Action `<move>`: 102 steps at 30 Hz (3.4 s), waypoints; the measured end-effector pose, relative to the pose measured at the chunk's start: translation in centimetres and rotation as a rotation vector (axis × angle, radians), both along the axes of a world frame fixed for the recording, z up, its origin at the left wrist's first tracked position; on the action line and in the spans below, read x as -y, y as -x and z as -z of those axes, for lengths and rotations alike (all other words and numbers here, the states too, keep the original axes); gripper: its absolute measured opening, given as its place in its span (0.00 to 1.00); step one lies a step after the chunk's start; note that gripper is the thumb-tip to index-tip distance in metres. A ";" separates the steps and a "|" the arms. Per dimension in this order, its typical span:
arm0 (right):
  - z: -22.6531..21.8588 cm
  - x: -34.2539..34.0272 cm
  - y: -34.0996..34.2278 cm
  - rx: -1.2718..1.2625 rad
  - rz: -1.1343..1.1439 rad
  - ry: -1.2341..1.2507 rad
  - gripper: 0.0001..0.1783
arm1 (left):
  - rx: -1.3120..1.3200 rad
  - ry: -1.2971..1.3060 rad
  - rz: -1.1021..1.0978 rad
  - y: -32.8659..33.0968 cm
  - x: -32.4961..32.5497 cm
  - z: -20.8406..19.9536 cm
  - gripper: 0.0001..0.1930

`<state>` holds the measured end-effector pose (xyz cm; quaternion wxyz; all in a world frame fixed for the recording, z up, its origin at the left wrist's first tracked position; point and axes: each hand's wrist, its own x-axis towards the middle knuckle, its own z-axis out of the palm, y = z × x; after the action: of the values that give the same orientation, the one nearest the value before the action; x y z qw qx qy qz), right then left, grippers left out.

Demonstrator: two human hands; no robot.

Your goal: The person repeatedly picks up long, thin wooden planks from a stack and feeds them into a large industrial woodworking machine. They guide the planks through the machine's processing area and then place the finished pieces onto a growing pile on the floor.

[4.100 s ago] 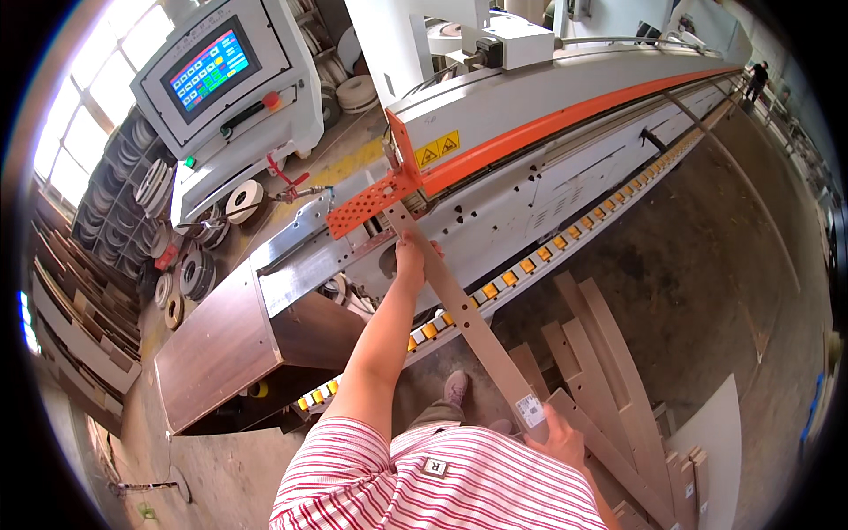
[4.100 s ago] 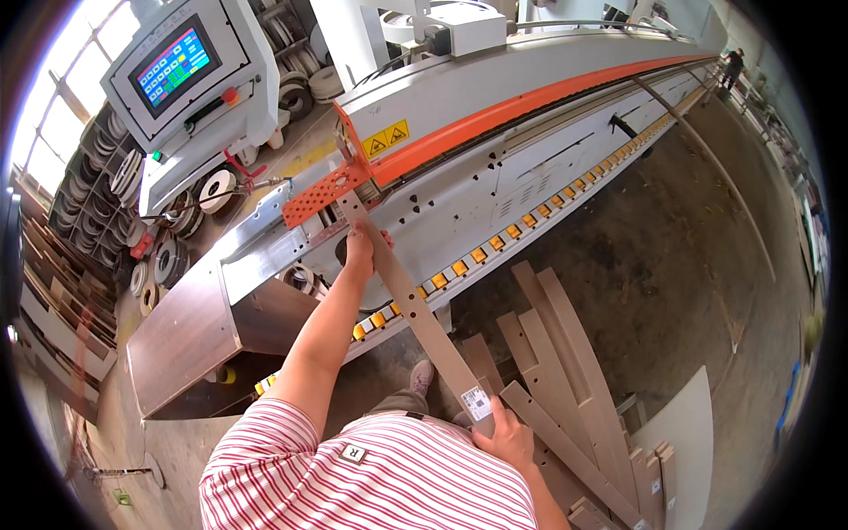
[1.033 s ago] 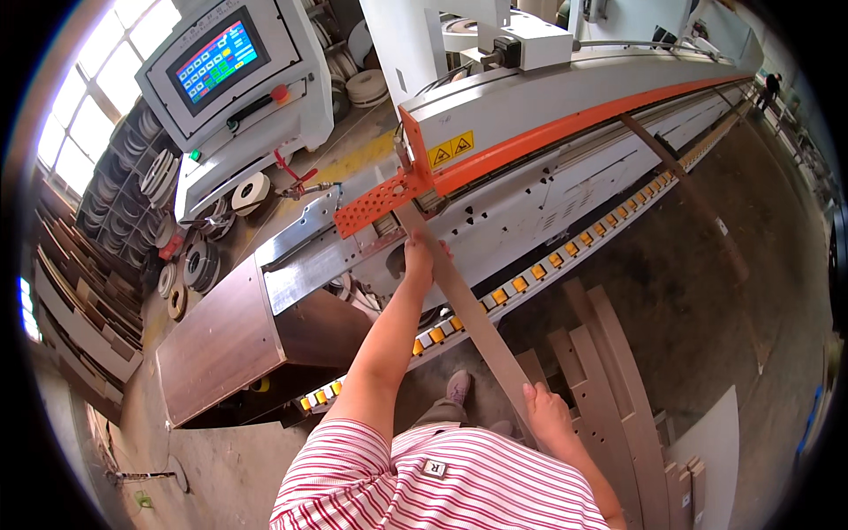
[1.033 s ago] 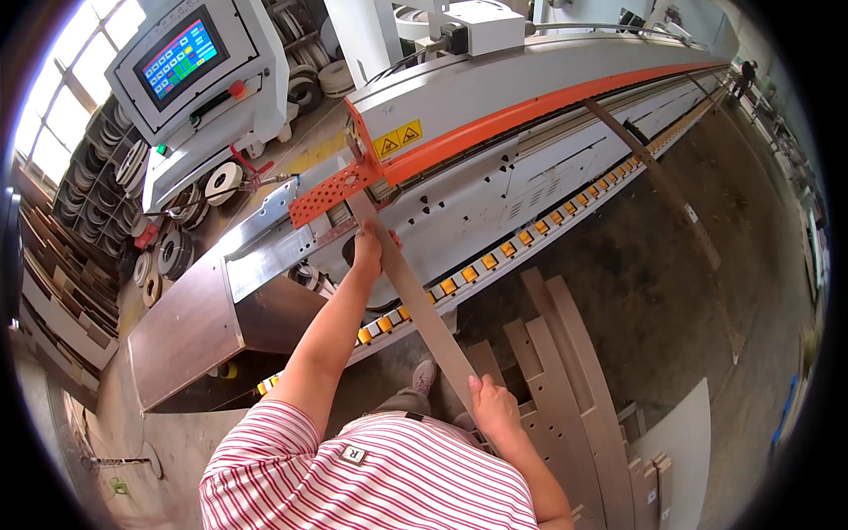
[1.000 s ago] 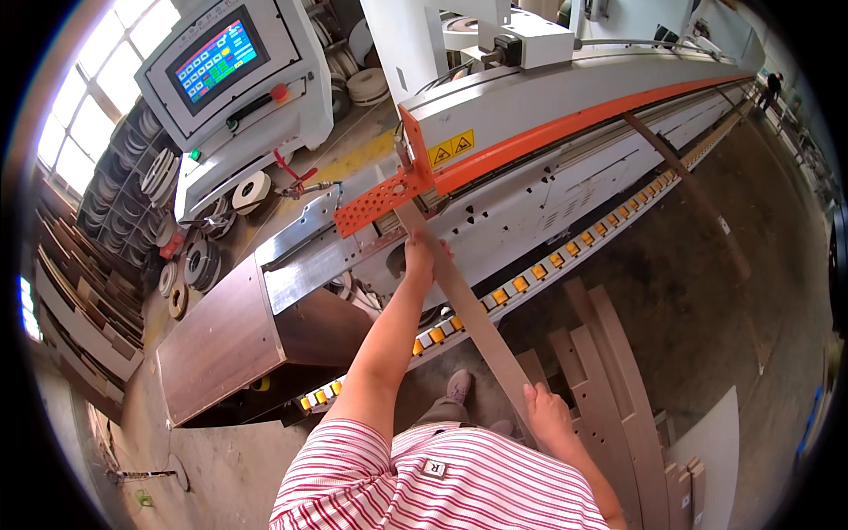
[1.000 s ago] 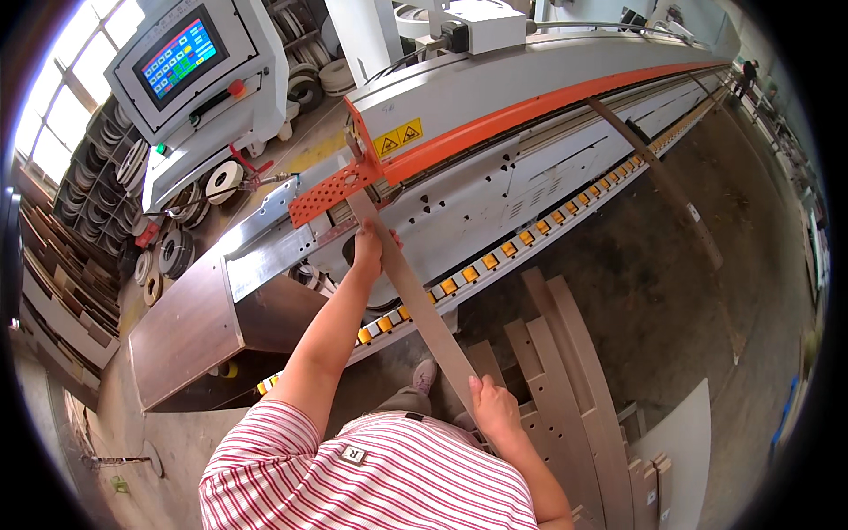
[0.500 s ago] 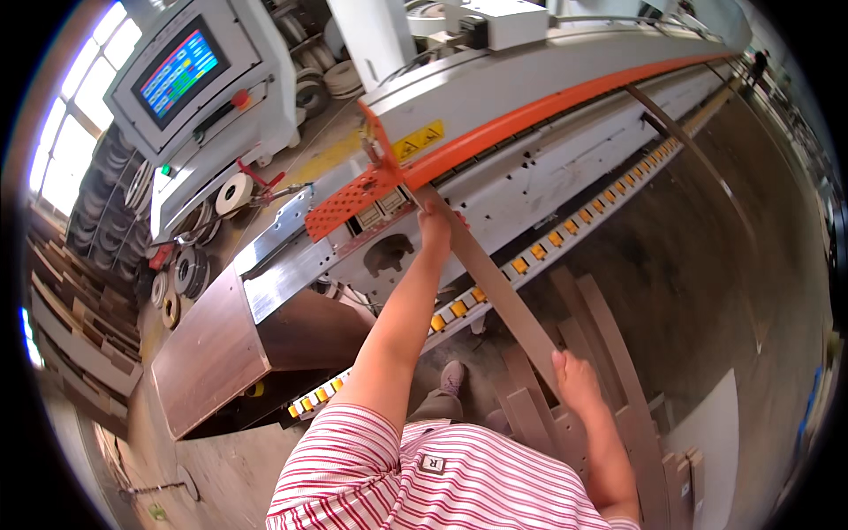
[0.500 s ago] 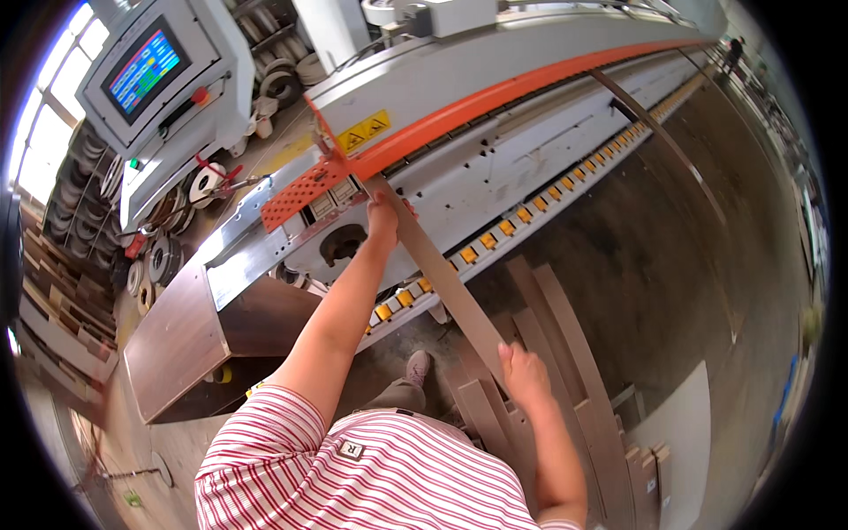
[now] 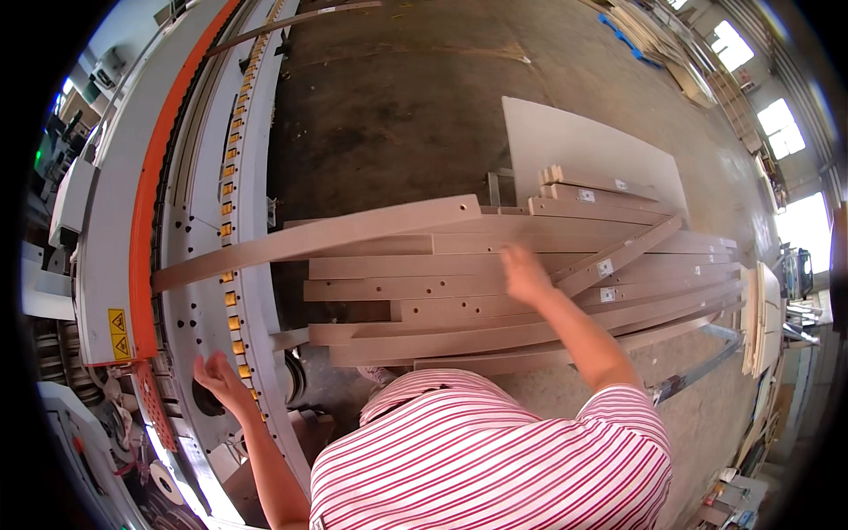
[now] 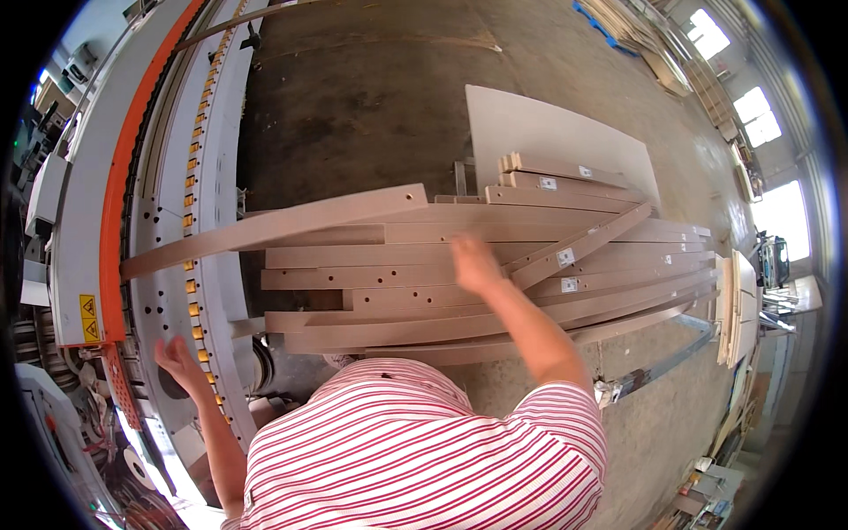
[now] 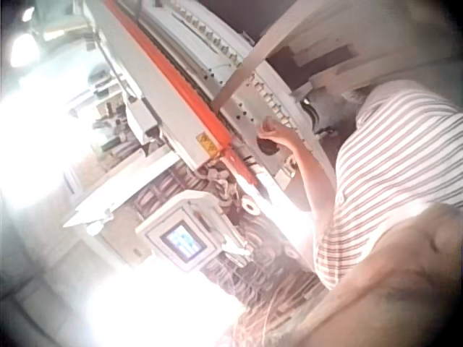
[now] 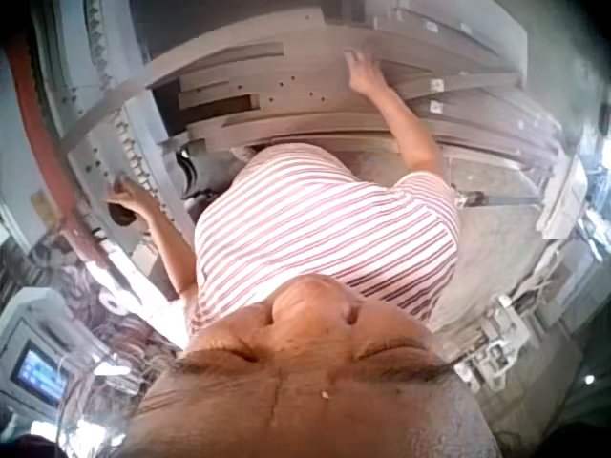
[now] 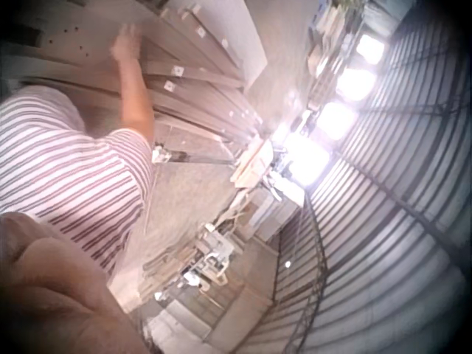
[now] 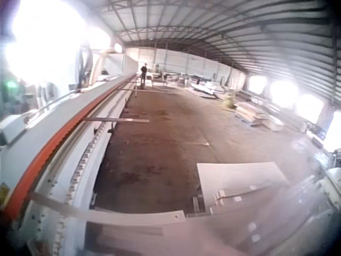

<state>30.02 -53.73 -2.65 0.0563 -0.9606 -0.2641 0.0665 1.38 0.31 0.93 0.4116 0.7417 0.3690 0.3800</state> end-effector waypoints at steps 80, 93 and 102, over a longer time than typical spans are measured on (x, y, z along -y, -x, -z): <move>-7.0 -31.2 7.6 -0.420 -0.755 -0.312 0.43 | 0.607 0.852 -0.559 -3.7 -15.8 2.6 0.17; -5.5 -12.4 1.9 0.044 -0.337 -0.284 0.23 | 0.285 0.418 0.044 -2.8 -14.2 4.8 0.18; 1.5 15.4 -0.7 0.178 0.169 0.428 0.32 | 0.061 0.351 0.162 -0.8 2.5 0.3 0.14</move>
<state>30.71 -69.11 -4.17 -0.1664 -0.9714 -0.1668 0.0313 2.20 -2.17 0.67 0.5746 0.6741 0.3561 0.2977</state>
